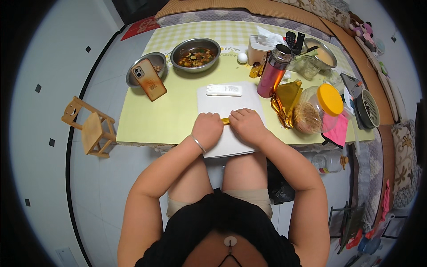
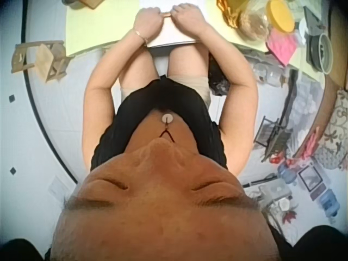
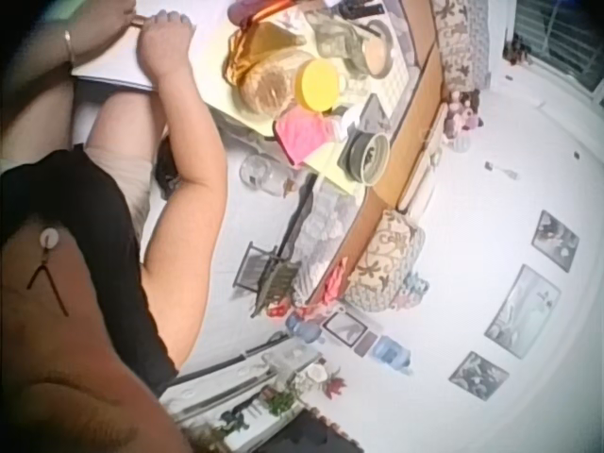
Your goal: The person folds a sheet of gold-colored paper on a white notebook placed on their lap. They repeatedly fold the paper in half, unfold it, and refold it in different orientations, creating creases. The person continues this folding process throughout the clip.
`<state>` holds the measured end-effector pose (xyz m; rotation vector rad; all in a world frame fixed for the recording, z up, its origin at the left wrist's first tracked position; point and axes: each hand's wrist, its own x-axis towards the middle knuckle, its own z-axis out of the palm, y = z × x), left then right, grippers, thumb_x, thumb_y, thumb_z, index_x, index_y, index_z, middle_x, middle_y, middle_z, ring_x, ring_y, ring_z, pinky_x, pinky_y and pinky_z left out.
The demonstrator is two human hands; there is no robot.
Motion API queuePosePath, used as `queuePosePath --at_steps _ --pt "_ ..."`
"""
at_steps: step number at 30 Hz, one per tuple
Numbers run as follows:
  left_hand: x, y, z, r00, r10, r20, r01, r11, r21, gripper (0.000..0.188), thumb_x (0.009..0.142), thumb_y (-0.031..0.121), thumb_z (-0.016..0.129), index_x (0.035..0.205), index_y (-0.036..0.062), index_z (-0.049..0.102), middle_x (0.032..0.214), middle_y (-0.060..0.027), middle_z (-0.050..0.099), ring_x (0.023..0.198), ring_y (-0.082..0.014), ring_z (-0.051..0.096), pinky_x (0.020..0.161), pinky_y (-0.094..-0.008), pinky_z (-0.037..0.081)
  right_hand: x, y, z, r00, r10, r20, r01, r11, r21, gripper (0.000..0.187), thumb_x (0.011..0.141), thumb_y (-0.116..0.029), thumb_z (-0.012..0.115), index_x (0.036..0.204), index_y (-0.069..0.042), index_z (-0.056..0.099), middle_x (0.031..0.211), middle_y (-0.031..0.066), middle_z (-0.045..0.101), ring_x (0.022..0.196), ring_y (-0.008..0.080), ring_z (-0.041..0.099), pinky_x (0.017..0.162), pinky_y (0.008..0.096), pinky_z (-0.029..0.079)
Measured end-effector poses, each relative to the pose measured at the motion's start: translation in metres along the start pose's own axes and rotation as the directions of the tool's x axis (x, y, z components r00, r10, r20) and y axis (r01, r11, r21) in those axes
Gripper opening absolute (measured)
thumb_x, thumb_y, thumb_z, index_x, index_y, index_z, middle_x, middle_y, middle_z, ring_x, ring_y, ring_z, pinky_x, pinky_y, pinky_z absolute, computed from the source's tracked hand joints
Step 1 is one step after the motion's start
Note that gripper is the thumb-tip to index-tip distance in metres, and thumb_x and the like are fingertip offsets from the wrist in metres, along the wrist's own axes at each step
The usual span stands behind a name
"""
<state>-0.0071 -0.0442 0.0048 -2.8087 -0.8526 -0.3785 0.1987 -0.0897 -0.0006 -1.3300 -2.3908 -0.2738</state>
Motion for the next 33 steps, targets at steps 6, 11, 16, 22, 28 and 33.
queuePosePath --at_steps 6,11,16,22,28,33 --pt "-0.025 -0.011 -0.014 0.981 -0.019 -0.194 0.028 0.999 0.042 0.005 0.075 0.011 0.062 0.076 0.0060 0.063 0.078 -0.0072 0.059 0.069 -0.0251 0.059 0.067 -0.0406 0.047 -0.027 0.023 -0.009 0.988 0.022 -0.155 -0.030 0.998 -0.049 0.016 0.084 -0.013 0.060 0.093 -0.005 0.068 0.104 0.0115 0.073 0.096 0.0288 0.069 0.088 0.0415 0.054" --pt "0.013 0.029 -0.010 0.995 -0.095 -0.025 0.093 0.995 -0.046 0.010 0.081 0.010 0.062 0.088 0.0044 0.066 0.082 -0.0093 0.062 0.070 -0.0257 0.067 0.060 -0.0393 0.054 -0.005 0.008 -0.036 0.943 0.216 0.254 -0.244 0.966 0.084 0.031 0.082 -0.019 0.068 0.109 -0.003 0.070 0.117 0.0148 0.072 0.110 0.0312 0.067 0.096 0.0399 0.053" --pt "0.031 0.012 -0.028 0.989 -0.151 -0.001 0.150 0.984 -0.093 0.005 0.079 0.010 0.063 0.083 0.0076 0.065 0.082 -0.0108 0.063 0.070 -0.0283 0.068 0.062 -0.0408 0.056 -0.002 0.035 -0.024 0.945 0.227 0.236 -0.327 0.684 0.652 0.054 0.099 -0.038 0.065 0.138 -0.002 0.059 0.142 0.0220 0.058 0.136 0.0373 0.051 0.114 0.0415 0.041" --pt "-0.012 -0.016 -0.065 0.992 -0.083 -0.092 0.050 0.949 -0.312 0.007 0.082 0.008 0.066 0.087 0.0084 0.070 0.088 -0.0086 0.068 0.076 -0.0285 0.070 0.066 -0.0397 0.058 -0.011 0.064 -0.009 0.883 0.296 0.365 -0.428 0.186 0.885 0.056 0.107 -0.040 0.051 0.147 -0.001 0.051 0.151 0.0172 0.051 0.144 0.0304 0.044 0.121 0.0388 0.031" --pt "-0.048 -0.057 -0.071 0.989 -0.134 -0.055 0.017 0.485 -0.874 0.025 0.077 -0.007 0.069 0.096 0.0051 0.078 0.108 -0.0089 0.077 0.098 -0.0235 0.072 0.088 -0.0322 0.058 -0.043 0.037 -0.039 0.975 0.105 0.194 -0.183 0.873 0.452 0.129 0.066 -0.074 0.078 0.161 -0.004 0.026 0.165 0.0219 0.028 0.153 0.0409 0.025 0.126 0.0521 0.017" --pt "-0.019 -0.078 -0.032 0.994 0.034 0.102 0.091 0.233 -0.968 0.037 0.069 -0.006 0.047 0.089 0.0003 0.077 0.112 -0.0133 0.076 0.106 -0.0250 0.069 0.098 -0.0347 0.052 -0.055 -0.006 -0.052 0.962 -0.046 0.268 -0.074 0.905 0.419 0.118 0.070 -0.075 0.074 0.159 -0.008 0.034 0.165 0.0172 0.032 0.155 0.0389 0.023 0.125 0.0594 0.014"
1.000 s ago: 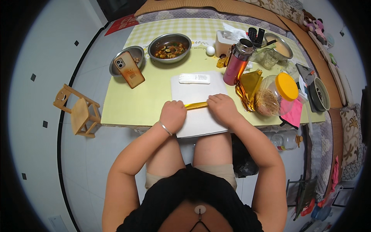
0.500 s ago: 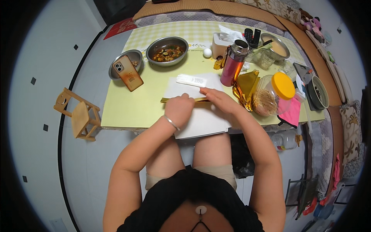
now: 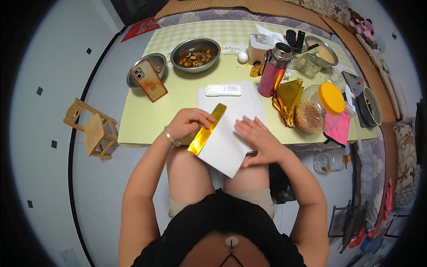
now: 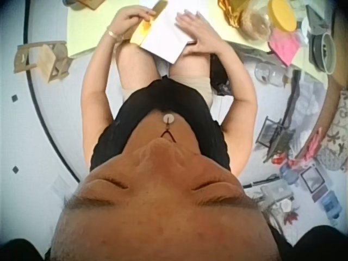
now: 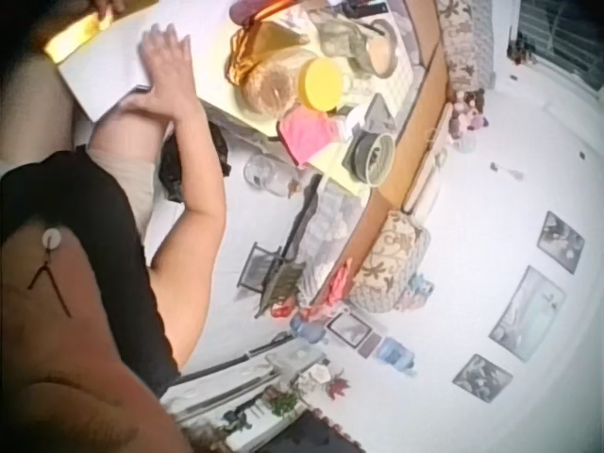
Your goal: The person folds a sheet of gold-colored paper on a white notebook placed on their lap. They repeatedly fold the paper in half, unfold it, and refold it in different orientations, creating creases. The person continues this folding process throughout the clip.
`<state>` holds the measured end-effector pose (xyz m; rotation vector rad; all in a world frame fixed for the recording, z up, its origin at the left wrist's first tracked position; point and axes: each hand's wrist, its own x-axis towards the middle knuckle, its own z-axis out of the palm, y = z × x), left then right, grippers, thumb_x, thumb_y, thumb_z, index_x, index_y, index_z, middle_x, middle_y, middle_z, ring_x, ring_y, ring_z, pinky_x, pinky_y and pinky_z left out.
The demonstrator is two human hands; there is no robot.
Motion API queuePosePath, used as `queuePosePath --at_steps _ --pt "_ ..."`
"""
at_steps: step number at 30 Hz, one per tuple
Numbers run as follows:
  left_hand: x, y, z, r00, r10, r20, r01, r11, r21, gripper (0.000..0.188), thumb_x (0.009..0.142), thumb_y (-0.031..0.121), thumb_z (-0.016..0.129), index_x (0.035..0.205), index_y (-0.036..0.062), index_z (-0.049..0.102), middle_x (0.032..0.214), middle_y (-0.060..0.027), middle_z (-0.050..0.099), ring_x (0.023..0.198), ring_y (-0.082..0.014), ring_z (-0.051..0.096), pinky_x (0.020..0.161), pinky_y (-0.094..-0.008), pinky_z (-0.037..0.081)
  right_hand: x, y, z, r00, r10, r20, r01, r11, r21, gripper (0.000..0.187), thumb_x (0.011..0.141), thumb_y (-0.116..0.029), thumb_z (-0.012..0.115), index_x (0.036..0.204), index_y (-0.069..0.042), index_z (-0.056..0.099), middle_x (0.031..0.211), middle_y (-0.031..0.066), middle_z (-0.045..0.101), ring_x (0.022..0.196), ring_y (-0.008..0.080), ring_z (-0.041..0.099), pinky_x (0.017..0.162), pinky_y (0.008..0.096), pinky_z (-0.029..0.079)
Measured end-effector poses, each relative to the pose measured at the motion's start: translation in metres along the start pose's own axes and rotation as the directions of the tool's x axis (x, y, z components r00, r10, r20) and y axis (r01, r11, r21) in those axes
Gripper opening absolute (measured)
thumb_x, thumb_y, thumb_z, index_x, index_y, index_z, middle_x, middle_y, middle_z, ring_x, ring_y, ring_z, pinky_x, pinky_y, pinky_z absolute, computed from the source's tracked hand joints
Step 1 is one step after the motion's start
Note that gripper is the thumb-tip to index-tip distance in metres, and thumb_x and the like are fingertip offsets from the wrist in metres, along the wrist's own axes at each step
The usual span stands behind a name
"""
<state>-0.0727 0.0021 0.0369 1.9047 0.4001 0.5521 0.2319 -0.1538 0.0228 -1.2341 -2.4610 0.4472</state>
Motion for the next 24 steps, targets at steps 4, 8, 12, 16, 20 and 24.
queuePosePath --at_steps 4,8,12,16,20,24 --pt "0.038 -0.011 0.003 0.977 -0.170 0.131 0.176 0.984 -0.037 0.033 0.069 -0.004 0.046 0.084 -0.0009 0.076 0.115 -0.0143 0.075 0.111 -0.0265 0.067 0.101 -0.0336 0.050 -0.011 -0.020 0.012 1.000 -0.006 -0.001 0.005 0.982 -0.190 0.087 0.077 -0.047 0.078 0.149 -0.009 0.046 0.155 0.0148 0.046 0.144 0.0356 0.040 0.121 0.0542 0.028" --pt "0.037 0.016 0.033 0.973 0.194 0.124 -0.228 0.740 0.633 0.029 0.081 0.017 0.072 0.107 0.0036 0.074 0.125 -0.0184 0.067 0.120 -0.0373 0.061 0.111 -0.0530 0.042 -0.017 -0.029 0.030 0.988 0.013 -0.152 -0.066 0.937 -0.343 0.064 0.078 -0.026 0.076 0.137 -0.009 0.058 0.146 0.0109 0.055 0.130 0.0317 0.054 0.111 0.0481 0.041" --pt "-0.012 0.055 0.086 0.974 0.125 0.188 -0.219 0.724 0.654 0.076 0.071 0.048 0.086 0.121 -0.0047 0.065 0.125 -0.0236 0.064 0.118 -0.0410 0.061 0.108 -0.0532 0.044 -0.009 -0.048 0.036 0.966 0.065 -0.251 -0.144 0.938 -0.314 0.045 0.078 -0.020 0.071 0.119 -0.003 0.066 0.129 0.0126 0.065 0.107 0.0273 0.061 0.092 0.0410 0.047" --pt "-0.054 0.026 0.119 0.986 0.165 -0.010 -0.074 0.492 0.867 0.071 0.072 0.037 0.084 0.125 -0.0050 0.062 0.129 -0.0250 0.063 0.124 -0.0419 0.059 0.107 -0.0541 0.044 0.003 -0.065 0.027 0.977 0.159 -0.142 -0.197 0.929 -0.315 0.038 0.078 -0.017 0.065 0.112 -0.001 0.068 0.115 0.0124 0.070 0.095 0.0251 0.064 0.083 0.0363 0.048" --pt "-0.060 0.030 0.111 0.957 0.259 -0.133 0.016 0.409 0.912 0.067 0.075 0.030 0.080 0.129 -0.0045 0.061 0.133 -0.0262 0.061 0.127 -0.0432 0.058 0.107 -0.0569 0.043 0.005 -0.065 0.027 0.971 0.060 -0.229 -0.158 0.886 -0.436 0.038 0.078 -0.017 0.064 0.111 0.000 0.068 0.110 0.0128 0.071 0.093 0.0244 0.065 0.080 0.0352 0.048" --pt "-0.056 0.047 0.137 0.956 0.222 -0.189 0.027 0.578 0.816 0.065 0.076 0.031 0.080 0.128 -0.0045 0.062 0.135 -0.0274 0.060 0.127 -0.0461 0.057 0.108 -0.0590 0.042 0.013 -0.080 0.033 0.965 0.132 -0.227 -0.224 0.866 -0.448 0.036 0.077 -0.017 0.065 0.110 -0.001 0.068 0.112 0.0126 0.071 0.094 0.0239 0.065 0.079 0.0368 0.048"
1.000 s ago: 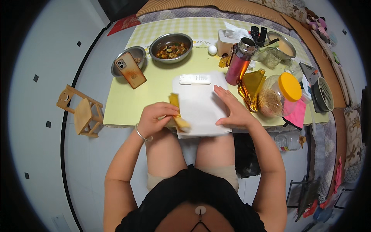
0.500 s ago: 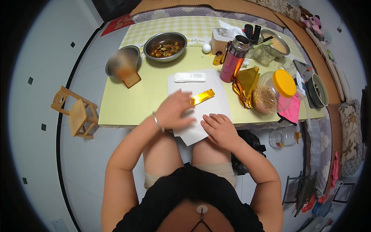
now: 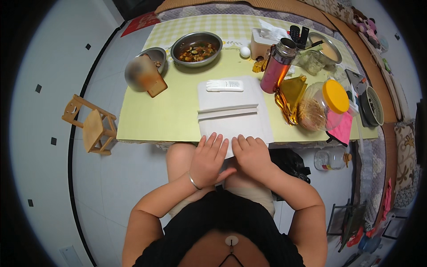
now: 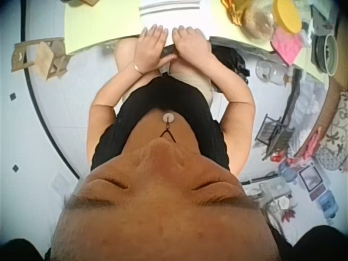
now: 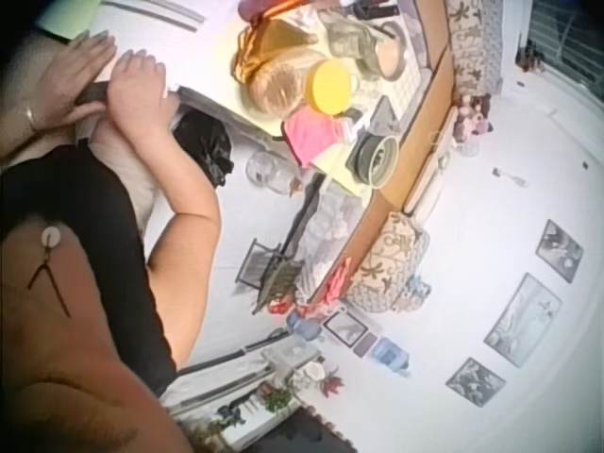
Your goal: The person folds a sheet of gold-colored paper on a white notebook placed on their lap. They repeatedly fold the paper in half, unfold it, and refold it in different orientations, creating creases. The person continues this folding process throughout the clip.
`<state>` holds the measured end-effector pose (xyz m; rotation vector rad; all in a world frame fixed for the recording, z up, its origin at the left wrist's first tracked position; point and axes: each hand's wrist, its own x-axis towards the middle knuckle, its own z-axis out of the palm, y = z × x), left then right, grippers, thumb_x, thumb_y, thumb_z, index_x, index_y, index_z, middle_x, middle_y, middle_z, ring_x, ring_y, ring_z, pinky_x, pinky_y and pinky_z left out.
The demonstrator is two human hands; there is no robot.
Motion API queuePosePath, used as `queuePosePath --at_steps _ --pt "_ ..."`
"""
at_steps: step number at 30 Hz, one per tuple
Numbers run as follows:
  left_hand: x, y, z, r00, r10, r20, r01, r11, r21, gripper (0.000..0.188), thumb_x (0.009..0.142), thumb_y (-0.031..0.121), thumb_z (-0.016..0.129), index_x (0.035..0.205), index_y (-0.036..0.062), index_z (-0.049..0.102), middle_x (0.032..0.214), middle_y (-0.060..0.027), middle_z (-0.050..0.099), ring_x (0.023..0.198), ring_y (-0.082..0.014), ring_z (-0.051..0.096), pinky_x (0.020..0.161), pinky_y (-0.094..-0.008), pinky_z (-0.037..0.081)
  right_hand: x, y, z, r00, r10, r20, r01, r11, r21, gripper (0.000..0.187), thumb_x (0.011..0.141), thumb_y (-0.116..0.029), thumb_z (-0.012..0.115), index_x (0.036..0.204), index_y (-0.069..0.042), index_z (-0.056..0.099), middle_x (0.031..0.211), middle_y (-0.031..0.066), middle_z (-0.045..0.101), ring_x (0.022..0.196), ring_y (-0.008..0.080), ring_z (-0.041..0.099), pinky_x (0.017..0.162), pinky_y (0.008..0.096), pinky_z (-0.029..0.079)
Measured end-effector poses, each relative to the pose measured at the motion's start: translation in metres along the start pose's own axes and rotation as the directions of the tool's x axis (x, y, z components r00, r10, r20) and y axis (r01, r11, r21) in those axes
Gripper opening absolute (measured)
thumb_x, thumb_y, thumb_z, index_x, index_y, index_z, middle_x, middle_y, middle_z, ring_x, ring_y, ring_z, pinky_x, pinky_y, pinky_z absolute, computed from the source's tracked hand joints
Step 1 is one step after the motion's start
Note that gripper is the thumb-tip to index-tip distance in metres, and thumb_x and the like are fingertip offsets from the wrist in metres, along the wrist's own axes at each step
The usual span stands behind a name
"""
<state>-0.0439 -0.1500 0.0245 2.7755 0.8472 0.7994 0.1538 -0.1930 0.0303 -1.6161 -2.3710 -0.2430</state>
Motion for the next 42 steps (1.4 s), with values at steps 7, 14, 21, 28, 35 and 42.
queuePosePath --at_steps 7,14,21,28,35,42 --pt "-0.011 -0.030 0.004 0.999 -0.001 -0.037 0.004 0.995 0.100 0.045 0.077 0.004 0.063 0.121 -0.0040 0.066 0.130 -0.0267 0.064 0.124 -0.0426 0.061 0.107 -0.0554 0.046 -0.011 0.018 -0.002 0.999 -0.034 -0.024 0.036 0.997 0.063 0.030 0.079 -0.014 0.061 0.104 0.001 0.069 0.117 0.0170 0.070 0.111 0.0302 0.064 0.095 0.0410 0.049" --pt "-0.015 -0.053 -0.018 0.993 0.048 0.106 -0.053 0.997 0.047 0.042 0.076 0.000 0.063 0.118 -0.0008 0.068 0.131 -0.0230 0.064 0.125 -0.0409 0.060 0.107 -0.0522 0.047 -0.026 0.044 -0.007 0.985 -0.166 0.041 0.160 0.979 0.127 0.026 0.079 -0.014 0.065 0.100 0.001 0.067 0.136 0.0178 0.062 0.138 0.0362 0.050 0.118 0.0512 0.036" --pt "-0.009 -0.058 -0.017 0.970 -0.182 0.161 0.227 0.914 -0.335 0.034 0.069 0.001 0.065 0.101 0.0079 0.073 0.131 -0.0204 0.063 0.116 -0.0411 0.061 0.099 -0.0492 0.049 -0.013 0.064 -0.023 0.997 -0.037 0.069 -0.007 0.835 0.550 0.009 0.080 -0.018 0.074 0.082 -0.009 0.073 0.155 0.0194 0.046 0.146 0.0445 0.038 0.121 0.0565 0.029" --pt "0.017 -0.067 -0.010 0.993 -0.104 -0.059 0.083 0.956 -0.282 0.016 0.079 0.018 0.073 0.092 0.0077 0.075 0.133 -0.0176 0.065 0.123 -0.0395 0.057 0.101 -0.0473 0.045 0.001 0.099 -0.011 0.985 -0.061 0.161 -0.063 0.744 0.665 0.015 0.082 -0.022 0.074 0.090 -0.008 0.075 0.150 0.0201 0.051 0.139 0.0413 0.045 0.119 0.0513 0.030" --pt "0.000 -0.078 0.017 0.940 -0.333 -0.080 0.281 0.883 -0.376 0.015 0.082 0.020 0.076 0.085 0.0059 0.075 0.130 -0.0131 0.068 0.131 -0.0426 0.051 0.106 -0.0475 0.040 0.006 0.090 0.010 0.889 0.371 0.268 -0.410 0.385 0.827 0.028 0.084 -0.017 0.077 0.104 0.003 0.074 0.112 0.0167 0.071 0.103 0.0301 0.064 0.093 0.0363 0.050" --pt "0.017 -0.052 0.013 0.885 -0.280 -0.371 0.224 0.957 -0.187 0.011 0.082 0.012 0.075 0.089 0.0077 0.068 0.107 -0.0120 0.068 0.115 -0.0367 0.056 0.099 -0.0455 0.042 0.011 0.081 0.033 0.915 0.400 0.051 -0.322 0.649 0.689 0.015 0.081 -0.012 0.077 0.081 0.001 0.069 0.105 0.0104 0.072 0.103 0.0264 0.062 0.091 0.0364 0.049"
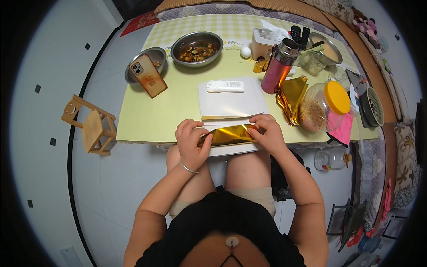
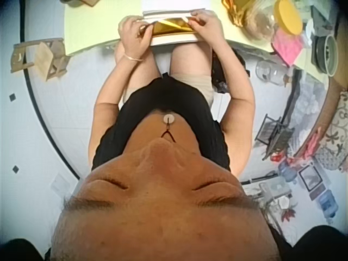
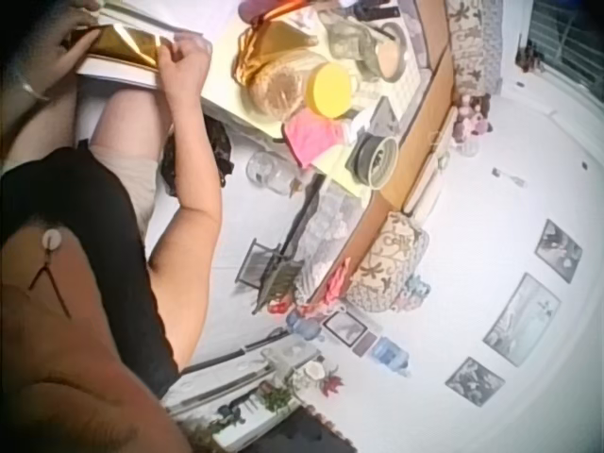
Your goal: The person folds a sheet of gold-colored paper on a white notebook placed on their lap. They repeatedly fold the paper in half, unfold it, and refold it in different orientations, creating creases. The person continues this folding process throughout the clip.
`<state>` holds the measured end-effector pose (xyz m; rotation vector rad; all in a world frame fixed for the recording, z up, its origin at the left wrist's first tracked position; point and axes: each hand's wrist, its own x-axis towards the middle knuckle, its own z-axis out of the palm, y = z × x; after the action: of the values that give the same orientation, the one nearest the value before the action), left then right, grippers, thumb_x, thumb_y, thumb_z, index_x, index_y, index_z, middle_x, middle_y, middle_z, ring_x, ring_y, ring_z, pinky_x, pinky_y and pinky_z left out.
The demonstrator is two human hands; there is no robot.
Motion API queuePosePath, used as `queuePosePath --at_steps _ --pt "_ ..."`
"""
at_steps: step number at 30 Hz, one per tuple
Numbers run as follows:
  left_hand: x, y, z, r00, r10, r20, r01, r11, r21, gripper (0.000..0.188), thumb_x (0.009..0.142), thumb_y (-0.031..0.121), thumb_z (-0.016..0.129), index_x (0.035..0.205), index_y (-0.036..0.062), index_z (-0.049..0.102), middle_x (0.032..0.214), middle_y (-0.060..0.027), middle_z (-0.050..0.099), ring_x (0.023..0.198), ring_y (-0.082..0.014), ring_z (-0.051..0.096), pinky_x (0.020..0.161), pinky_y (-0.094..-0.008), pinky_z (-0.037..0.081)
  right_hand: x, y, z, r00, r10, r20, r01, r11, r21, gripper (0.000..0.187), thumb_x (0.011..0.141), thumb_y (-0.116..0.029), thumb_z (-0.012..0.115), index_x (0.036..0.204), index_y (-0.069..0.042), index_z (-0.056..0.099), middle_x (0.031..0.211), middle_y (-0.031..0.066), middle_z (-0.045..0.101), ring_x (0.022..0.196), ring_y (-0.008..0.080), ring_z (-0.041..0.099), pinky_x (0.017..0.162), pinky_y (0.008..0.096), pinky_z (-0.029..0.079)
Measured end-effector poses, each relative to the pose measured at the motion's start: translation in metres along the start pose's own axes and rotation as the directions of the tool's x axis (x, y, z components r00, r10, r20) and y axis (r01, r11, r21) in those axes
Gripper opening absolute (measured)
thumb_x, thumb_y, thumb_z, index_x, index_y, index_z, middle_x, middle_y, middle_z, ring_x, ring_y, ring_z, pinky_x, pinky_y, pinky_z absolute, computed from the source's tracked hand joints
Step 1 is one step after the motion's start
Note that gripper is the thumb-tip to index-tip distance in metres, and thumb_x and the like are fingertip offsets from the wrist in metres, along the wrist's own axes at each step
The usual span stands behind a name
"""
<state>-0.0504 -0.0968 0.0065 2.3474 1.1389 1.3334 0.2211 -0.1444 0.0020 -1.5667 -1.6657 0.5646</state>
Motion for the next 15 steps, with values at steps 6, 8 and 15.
queuePosePath --at_steps 6,8,15 --pt "0.019 -0.025 0.020 0.994 -0.070 0.087 0.070 0.998 0.009 0.008 0.082 0.011 0.074 0.082 0.0091 0.066 0.081 -0.0064 0.064 0.085 -0.0294 0.059 0.083 -0.0422 0.042 0.001 -0.006 0.009 0.985 0.040 -0.169 -0.040 0.999 -0.001 0.021 0.079 -0.014 0.077 0.070 0.000 0.065 0.097 0.0116 0.072 0.098 0.0313 0.061 0.090 0.0401 0.049" --pt "0.026 -0.028 0.023 0.991 -0.087 0.102 0.081 0.995 0.059 0.008 0.083 0.012 0.074 0.081 0.0091 0.066 0.077 -0.0057 0.063 0.080 -0.0292 0.057 0.081 -0.0423 0.041 0.001 -0.006 0.011 0.968 -0.006 -0.252 -0.022 0.994 -0.110 0.021 0.079 -0.015 0.077 0.069 0.000 0.065 0.093 0.0111 0.070 0.097 0.0315 0.060 0.088 0.0413 0.048" --pt "0.038 -0.009 0.021 0.926 0.348 0.150 -0.352 0.936 0.000 0.027 0.085 0.024 0.076 0.103 0.0039 0.071 0.108 -0.0172 0.070 0.107 -0.0368 0.062 0.101 -0.0500 0.044 -0.001 0.003 0.020 0.952 -0.010 -0.305 -0.069 0.967 -0.246 0.022 0.075 -0.017 0.080 0.066 -0.003 0.065 0.087 0.0100 0.064 0.093 0.0316 0.058 0.083 0.0431 0.046"
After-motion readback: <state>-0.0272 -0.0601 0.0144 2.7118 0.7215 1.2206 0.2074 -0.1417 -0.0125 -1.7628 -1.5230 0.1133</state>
